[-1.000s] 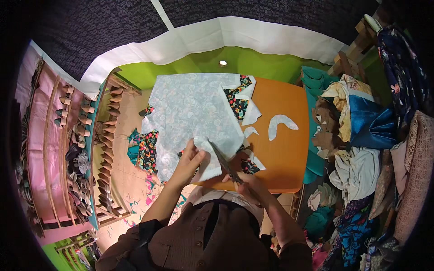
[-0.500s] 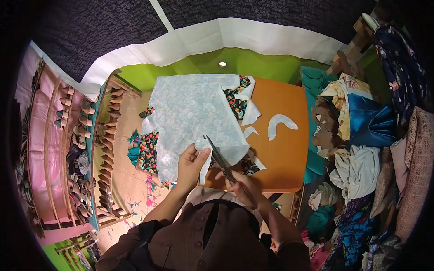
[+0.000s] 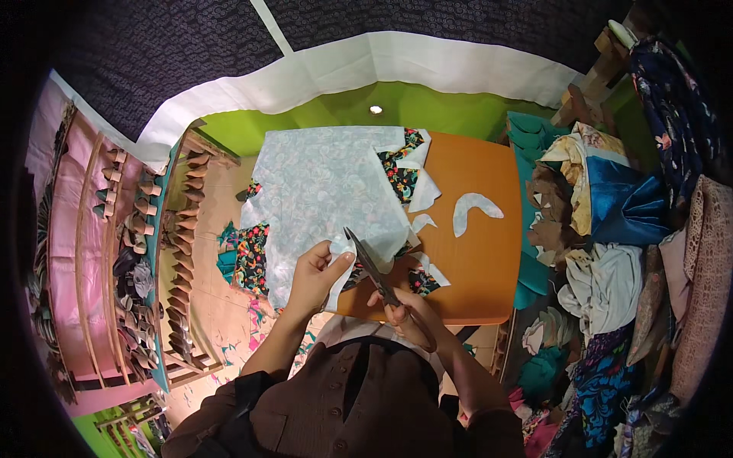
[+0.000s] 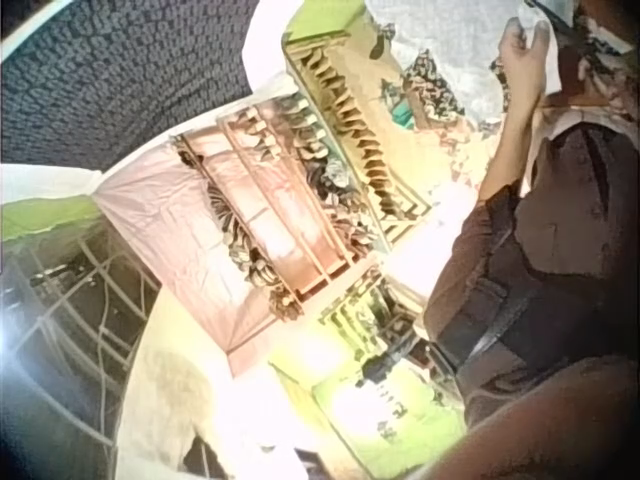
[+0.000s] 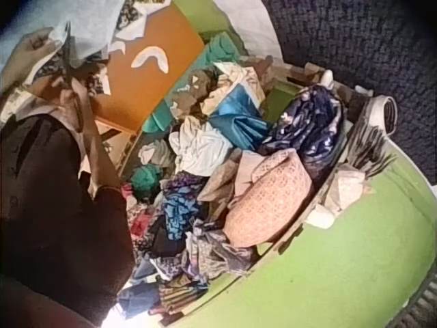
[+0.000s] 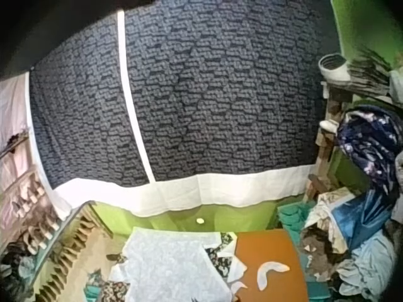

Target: Cutting out components from patterned fabric using scissors on a work table.

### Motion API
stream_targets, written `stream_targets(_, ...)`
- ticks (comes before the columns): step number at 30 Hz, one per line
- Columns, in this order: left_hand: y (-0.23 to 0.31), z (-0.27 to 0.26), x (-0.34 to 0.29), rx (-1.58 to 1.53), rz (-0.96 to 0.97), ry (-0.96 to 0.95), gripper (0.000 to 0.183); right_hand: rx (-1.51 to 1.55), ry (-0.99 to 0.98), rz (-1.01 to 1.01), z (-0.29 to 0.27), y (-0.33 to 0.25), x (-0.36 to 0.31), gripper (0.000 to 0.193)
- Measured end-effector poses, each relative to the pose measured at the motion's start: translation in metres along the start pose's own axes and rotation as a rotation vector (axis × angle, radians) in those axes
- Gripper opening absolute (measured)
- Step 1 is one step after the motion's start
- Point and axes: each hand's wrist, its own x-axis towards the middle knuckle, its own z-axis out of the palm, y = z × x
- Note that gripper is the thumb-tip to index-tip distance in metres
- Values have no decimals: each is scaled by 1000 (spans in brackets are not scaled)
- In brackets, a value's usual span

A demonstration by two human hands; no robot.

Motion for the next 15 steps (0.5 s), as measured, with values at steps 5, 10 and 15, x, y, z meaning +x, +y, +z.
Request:
stream_targets(5,14,2,-3,-40,-57,-24,20,-37,-40,-8,-8,2,-1,84)
stream_targets(10,19,0,-3,158,-23,-215,12,28,-34,8,-9,3,-2,80)
stream_targets(15,20,3,-4,28,-63,-172,11,14,-17,30,-13,4,3,89)
